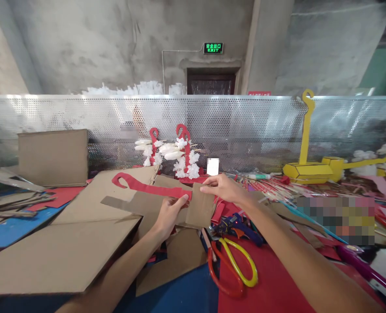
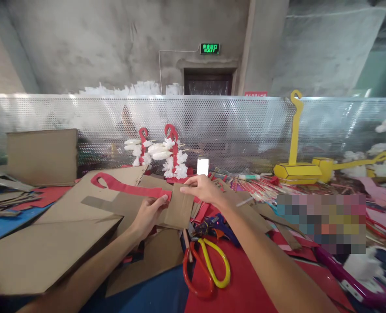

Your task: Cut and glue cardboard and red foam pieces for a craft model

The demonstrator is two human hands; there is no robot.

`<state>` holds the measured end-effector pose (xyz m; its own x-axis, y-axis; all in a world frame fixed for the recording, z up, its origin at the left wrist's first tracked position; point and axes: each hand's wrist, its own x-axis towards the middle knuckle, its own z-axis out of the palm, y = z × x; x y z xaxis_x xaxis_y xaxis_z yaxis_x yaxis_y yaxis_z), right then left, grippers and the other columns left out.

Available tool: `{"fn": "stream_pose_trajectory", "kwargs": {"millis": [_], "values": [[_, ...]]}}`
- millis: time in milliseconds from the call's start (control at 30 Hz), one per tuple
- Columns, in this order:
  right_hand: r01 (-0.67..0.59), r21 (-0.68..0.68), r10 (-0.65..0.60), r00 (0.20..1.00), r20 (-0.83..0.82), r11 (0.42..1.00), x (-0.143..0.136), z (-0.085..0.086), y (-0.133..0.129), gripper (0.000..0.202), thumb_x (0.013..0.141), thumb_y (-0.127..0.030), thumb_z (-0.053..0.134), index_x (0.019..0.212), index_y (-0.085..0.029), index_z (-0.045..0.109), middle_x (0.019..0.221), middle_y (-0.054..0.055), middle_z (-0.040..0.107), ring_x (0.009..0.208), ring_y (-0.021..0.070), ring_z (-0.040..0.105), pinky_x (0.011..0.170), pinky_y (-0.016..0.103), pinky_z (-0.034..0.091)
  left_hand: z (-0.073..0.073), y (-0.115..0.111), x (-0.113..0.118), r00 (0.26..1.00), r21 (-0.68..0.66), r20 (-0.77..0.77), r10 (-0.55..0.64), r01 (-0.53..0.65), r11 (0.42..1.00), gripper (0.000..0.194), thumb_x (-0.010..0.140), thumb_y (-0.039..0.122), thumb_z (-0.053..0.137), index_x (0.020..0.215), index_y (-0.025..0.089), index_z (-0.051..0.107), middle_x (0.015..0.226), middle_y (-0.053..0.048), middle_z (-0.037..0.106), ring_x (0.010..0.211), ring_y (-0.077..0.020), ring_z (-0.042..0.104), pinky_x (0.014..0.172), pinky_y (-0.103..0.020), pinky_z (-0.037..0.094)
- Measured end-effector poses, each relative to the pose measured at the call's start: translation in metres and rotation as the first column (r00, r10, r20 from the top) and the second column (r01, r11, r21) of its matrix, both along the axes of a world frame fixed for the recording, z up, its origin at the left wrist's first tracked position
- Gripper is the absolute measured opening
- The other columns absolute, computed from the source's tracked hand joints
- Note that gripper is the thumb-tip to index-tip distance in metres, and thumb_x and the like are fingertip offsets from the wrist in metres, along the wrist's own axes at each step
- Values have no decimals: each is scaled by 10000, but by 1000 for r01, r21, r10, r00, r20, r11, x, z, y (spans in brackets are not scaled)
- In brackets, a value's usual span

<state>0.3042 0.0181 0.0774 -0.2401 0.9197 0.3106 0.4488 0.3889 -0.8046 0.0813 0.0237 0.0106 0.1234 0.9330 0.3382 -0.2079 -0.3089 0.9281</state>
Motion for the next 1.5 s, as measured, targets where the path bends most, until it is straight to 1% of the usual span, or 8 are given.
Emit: {"fn": "stream_pose_trajectory", "kwargs": {"millis": [500, 600, 700, 867, 1000, 1133, 1300, 1500], "values": [[32, -34, -32, 999, -9, 999, -1, -2, 1, 281, 803, -439, 795, 895, -178, 745, 912, 70, 761, 896, 231, 693, 809, 337, 509, -6, 3, -2, 999, -25, 24, -36, 37, 999, 345, 772, 473, 823, 682, 142, 778, 728, -82, 747, 727, -190, 643, 779, -307, 509], [-62, -142, 36, 984, -177, 988, 1, -7, 3, 304, 771, -444, 838, 881, -180, 735, 922, 70, 756, 873, 212, 691, 829, 334, 526, 0, -3, -5, 991, 17, 72, -113, 113, 994, 307, 780, 452, 820, 833, 150, 798, 882, -101, 781, 835, -217, 681, 833, -323, 516], [-230, -321, 86, 910, -406, 919, 1, -16, 3, 346, 723, -447, 887, 883, -179, 738, 916, 65, 754, 798, 175, 688, 775, 295, 545, 8, -9, -8, 976, 140, 96, -197, 183, 973, 388, 760, 439, 837, 1053, 191, 783, 1146, -126, 767, 1108, -291, 672, 951, -373, 509], [-404, -426, 134, 834, -536, 810, -6, -34, 7, 311, 769, -441, 859, 900, -181, 750, 891, 64, 763, 775, 173, 699, 727, 271, 555, 17, -15, -7, 993, 301, 69, -96, 71, 951, 333, 811, 437, 810, 1041, 201, 762, 1292, -129, 718, 1242, -310, 621, 1027, -369, 487], [-299, -377, 19, 805, -593, 876, -1, -35, 12, 371, 877, -574, 717, 942, -209, 729, 924, 67, 770, 851, 203, 711, 755, 303, 556, 18, -12, -4, 996, 247, 76, -54, 34, 969, 350, 868, 472, 748, 1088, 201, 728, 1202, -98, 751, 1141, -268, 670, 993, -347, 504], [-436, -296, 201, 788, -582, 850, 10, -21, 5, 626, 892, -757, 560, 1048, -178, 740, 1058, 115, 750, 970, 238, 695, 828, 330, 541, 12, -5, -3, 996, 149, 83, -40, 27, 988, 324, 849, 463, 762, 998, 177, 730, 1044, -79, 777, 974, -234, 698, 892, -317, 528], [-270, -193, 211, 936, -281, 943, -2, -16, -6, 504, 738, -433, 877, 1168, -233, 705, 1033, 51, 704, 1010, 243, 644, 870, 340, 502, 8, -2, -2, 993, 95, 80, -86, 78, 992, 326, 847, 447, 761, 1021, 175, 723, 990, -66, 763, 894, -212, 689, 848, -315, 533], [-126, -60, 115, 980, -165, 990, -15, -20, -4, 490, 702, -307, 866, 1143, -250, 660, 953, 2, 652, 911, 210, 600, 791, 309, 469, 11, -6, -4, 992, 45, 95, -80, 76, 996, 321, 841, 486, 771, 844, 192, 642, 857, -15, 721, 775, -149, 665, 792, -265, 526]]}}
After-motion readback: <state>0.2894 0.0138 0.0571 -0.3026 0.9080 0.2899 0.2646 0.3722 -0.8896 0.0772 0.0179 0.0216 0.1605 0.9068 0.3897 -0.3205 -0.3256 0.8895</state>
